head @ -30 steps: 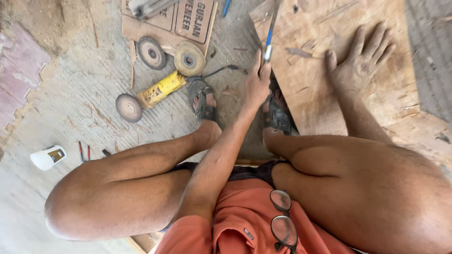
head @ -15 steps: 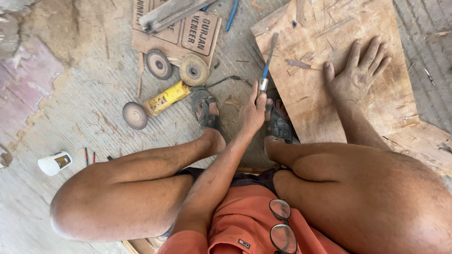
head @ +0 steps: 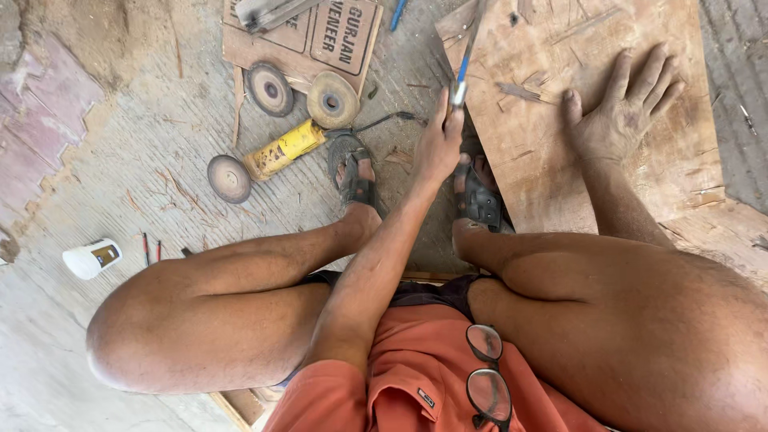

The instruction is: The person sits on the ground and files the edge of a wooden board with a hand file, then uses an angle grinder to grind and smooth the surfaces of wooden boards and a wooden box, repositioning the wood pieces between passes.

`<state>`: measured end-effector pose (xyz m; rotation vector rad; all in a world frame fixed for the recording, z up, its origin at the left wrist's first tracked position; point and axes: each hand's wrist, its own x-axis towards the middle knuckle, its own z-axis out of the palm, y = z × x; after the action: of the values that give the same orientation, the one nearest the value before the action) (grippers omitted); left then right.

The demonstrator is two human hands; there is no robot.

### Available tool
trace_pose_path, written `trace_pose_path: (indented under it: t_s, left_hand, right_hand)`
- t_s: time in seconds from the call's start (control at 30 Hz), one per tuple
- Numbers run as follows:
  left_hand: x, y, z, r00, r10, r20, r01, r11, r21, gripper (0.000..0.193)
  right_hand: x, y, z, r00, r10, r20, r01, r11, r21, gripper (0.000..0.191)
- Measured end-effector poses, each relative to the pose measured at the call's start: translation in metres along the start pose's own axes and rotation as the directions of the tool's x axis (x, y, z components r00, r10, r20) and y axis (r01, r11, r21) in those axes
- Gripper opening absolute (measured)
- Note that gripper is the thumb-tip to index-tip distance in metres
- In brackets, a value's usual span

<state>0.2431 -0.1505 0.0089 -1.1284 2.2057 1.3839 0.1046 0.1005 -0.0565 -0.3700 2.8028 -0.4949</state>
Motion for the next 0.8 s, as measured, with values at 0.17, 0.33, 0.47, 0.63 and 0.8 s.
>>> trace_pose_path:
  t_s: [0.17,0.33,0.47,0.63,0.8]
  left_hand:
    - [-0.034,-0.015,-0.004,0.999,0.024,0.034,-0.026,0.998,0.058,0.065]
    - [-0.057,-0.069,-0.001,0.992,0.077,-0.104,-0.071,0.996,0.059,0.063]
    - [-0.048,-0.068,0.002,0.982,0.133,-0.131,-0.130,0.991,0.030,0.065]
    - [-0.017,-0.037,0.002,0.988,0.021,-0.156,-0.035,0.996,-0.083,0.065]
    - [-0.041,-0.043,-0.007,0.988,0.070,-0.136,-0.072,0.997,-0.012,0.066]
  right_hand:
    - [0.003,0.002,0.002,0.999,-0.023,-0.041,0.022,0.999,-0.023,0.086]
    - [0.003,0.008,0.008,1.000,-0.021,-0.004,0.021,0.998,-0.067,0.091]
    - [0.001,0.009,0.008,0.999,-0.027,-0.021,0.026,0.998,-0.049,0.090]
    - [-0.001,0.007,0.003,0.999,0.016,0.035,-0.016,1.000,-0.020,0.086]
    - [-0.001,0.007,0.003,0.999,-0.042,-0.019,0.040,0.996,-0.077,0.089]
